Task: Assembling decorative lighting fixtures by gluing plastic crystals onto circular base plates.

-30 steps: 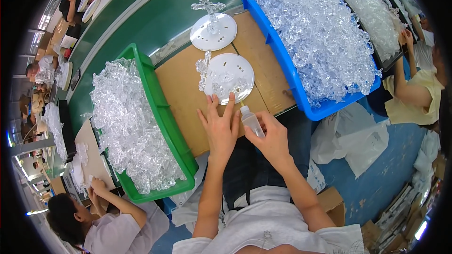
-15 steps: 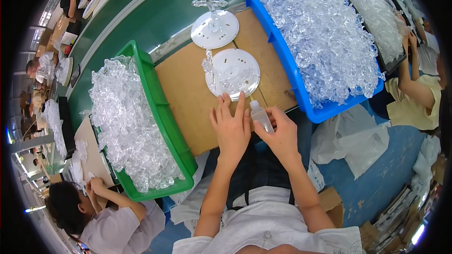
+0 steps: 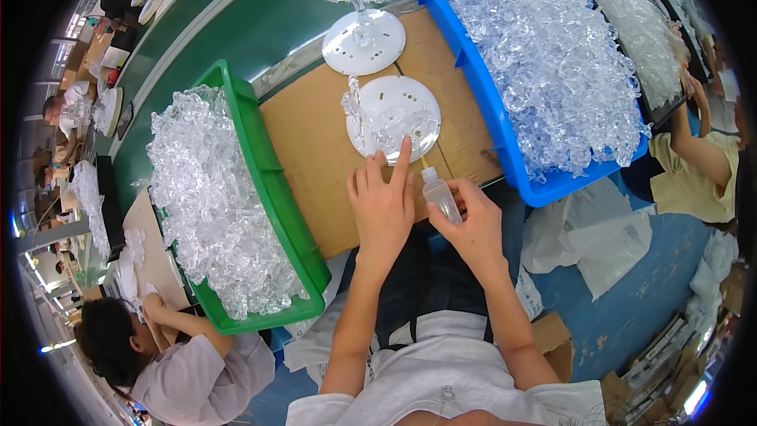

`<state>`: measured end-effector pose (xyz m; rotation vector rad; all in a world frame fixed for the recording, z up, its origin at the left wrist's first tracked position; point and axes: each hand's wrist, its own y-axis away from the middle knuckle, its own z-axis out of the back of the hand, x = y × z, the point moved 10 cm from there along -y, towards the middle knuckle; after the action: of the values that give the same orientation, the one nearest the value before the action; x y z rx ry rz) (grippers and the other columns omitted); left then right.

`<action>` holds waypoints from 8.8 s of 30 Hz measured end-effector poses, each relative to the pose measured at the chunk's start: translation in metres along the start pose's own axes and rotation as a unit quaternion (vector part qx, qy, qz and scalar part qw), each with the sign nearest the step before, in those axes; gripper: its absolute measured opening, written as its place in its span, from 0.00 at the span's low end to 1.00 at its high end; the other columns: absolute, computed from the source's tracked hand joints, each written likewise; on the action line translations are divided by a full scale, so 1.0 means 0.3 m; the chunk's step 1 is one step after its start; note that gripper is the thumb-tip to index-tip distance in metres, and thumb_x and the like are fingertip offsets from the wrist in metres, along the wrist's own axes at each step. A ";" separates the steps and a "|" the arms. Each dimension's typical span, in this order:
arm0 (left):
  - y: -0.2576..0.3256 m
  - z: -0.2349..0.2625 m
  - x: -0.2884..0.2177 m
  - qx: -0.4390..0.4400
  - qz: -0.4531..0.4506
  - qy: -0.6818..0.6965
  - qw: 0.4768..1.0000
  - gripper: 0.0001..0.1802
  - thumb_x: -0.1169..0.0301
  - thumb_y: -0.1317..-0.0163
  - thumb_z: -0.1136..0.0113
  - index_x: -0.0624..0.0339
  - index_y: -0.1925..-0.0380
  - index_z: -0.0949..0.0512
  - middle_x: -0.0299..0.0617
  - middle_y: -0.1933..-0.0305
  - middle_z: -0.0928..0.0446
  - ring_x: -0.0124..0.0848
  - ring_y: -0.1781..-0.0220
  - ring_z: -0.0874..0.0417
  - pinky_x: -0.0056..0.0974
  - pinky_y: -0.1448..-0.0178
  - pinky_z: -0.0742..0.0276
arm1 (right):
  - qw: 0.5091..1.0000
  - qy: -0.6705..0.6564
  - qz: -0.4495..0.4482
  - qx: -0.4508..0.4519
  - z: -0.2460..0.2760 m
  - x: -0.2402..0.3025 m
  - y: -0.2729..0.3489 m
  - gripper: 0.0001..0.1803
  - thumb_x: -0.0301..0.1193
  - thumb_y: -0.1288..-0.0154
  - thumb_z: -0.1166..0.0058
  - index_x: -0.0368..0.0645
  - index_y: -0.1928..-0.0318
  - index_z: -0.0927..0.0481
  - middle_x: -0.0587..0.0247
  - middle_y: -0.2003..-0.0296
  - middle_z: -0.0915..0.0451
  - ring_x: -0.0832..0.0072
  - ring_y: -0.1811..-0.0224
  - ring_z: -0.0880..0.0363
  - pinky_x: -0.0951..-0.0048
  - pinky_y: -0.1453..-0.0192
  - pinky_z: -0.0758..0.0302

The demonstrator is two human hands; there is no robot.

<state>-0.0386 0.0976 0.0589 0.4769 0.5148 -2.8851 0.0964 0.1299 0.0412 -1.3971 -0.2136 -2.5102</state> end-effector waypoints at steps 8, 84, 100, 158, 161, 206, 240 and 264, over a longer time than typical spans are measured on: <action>-0.003 -0.007 -0.006 0.013 0.004 -0.012 1.000 0.26 0.70 0.38 0.47 0.46 0.38 0.31 0.55 0.52 0.30 0.46 0.54 0.29 0.47 0.44 0.37 | 1.000 -0.009 -0.004 0.004 -0.025 0.002 -0.006 0.15 0.30 0.50 0.36 0.38 0.63 0.23 0.58 0.71 0.20 0.72 0.75 0.21 0.74 0.70 0.25; 0.056 -0.002 0.106 -0.001 0.026 0.056 0.998 0.24 0.75 0.43 0.43 0.58 0.43 0.28 0.49 0.38 0.34 0.53 0.35 0.39 0.61 0.32 0.45 | 0.995 -0.059 -0.063 0.049 -0.073 0.013 0.012 0.16 0.28 0.47 0.38 0.38 0.57 0.23 0.65 0.74 0.21 0.82 0.75 0.24 0.81 0.71 0.27; 0.068 -0.007 0.087 -0.007 0.030 0.088 0.996 0.27 0.79 0.47 0.44 0.60 0.43 0.28 0.50 0.40 0.32 0.53 0.37 0.37 0.60 0.33 0.44 | 0.994 -0.064 -0.063 0.055 -0.088 0.010 0.011 0.16 0.28 0.47 0.39 0.38 0.57 0.23 0.65 0.73 0.21 0.81 0.75 0.25 0.80 0.70 0.28; -0.253 0.121 -0.070 0.041 -0.119 -0.168 0.978 0.06 0.73 0.54 0.34 0.57 0.79 0.23 0.23 0.32 0.38 0.44 0.25 0.53 0.68 0.29 0.71 | 0.984 -0.121 -0.105 0.080 -0.098 -0.039 0.001 0.15 0.30 0.46 0.39 0.36 0.59 0.24 0.64 0.77 0.23 0.83 0.78 0.26 0.81 0.73 0.28; -0.254 0.119 -0.071 0.043 -0.119 -0.176 0.976 0.06 0.73 0.54 0.34 0.57 0.79 0.23 0.24 0.31 0.38 0.44 0.25 0.53 0.68 0.29 0.71 | 0.986 -0.117 -0.095 0.076 -0.095 -0.036 -0.002 0.15 0.30 0.46 0.39 0.36 0.59 0.24 0.64 0.77 0.23 0.83 0.78 0.25 0.81 0.73 0.28; -0.039 0.264 0.150 -0.195 0.119 0.211 0.950 0.20 0.74 0.40 0.44 0.59 0.45 0.26 0.49 0.36 0.32 0.47 0.34 0.34 0.46 0.32 0.42 | 0.987 -0.053 0.069 -0.138 0.007 -0.010 -0.183 0.25 0.32 0.32 0.48 0.33 0.40 0.38 0.44 0.43 0.31 0.59 0.39 0.31 0.64 0.37 0.35; 0.041 0.051 0.309 -0.151 0.177 0.179 0.956 0.21 0.74 0.41 0.46 0.57 0.46 0.27 0.47 0.38 0.34 0.50 0.29 0.44 0.63 0.30 0.56 | 0.960 0.201 0.145 0.132 -0.133 0.333 -0.328 0.07 0.21 0.52 0.39 0.39 0.69 0.19 0.55 0.74 0.20 0.63 0.71 0.19 0.67 0.64 0.24; 0.057 0.062 0.317 -0.183 0.170 0.176 0.952 0.20 0.76 0.42 0.46 0.60 0.48 0.26 0.48 0.42 0.32 0.48 0.32 0.39 0.57 0.28 0.55 | 0.779 0.356 0.495 0.149 -0.092 0.766 -0.196 0.17 0.24 0.51 0.37 0.47 0.57 0.21 0.62 0.63 0.21 0.67 0.63 0.21 0.70 0.65 0.24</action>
<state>-0.1288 0.0644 0.0380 0.9179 0.8999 -2.3116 -0.0591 0.1437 0.2221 -0.1933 0.2248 -1.7623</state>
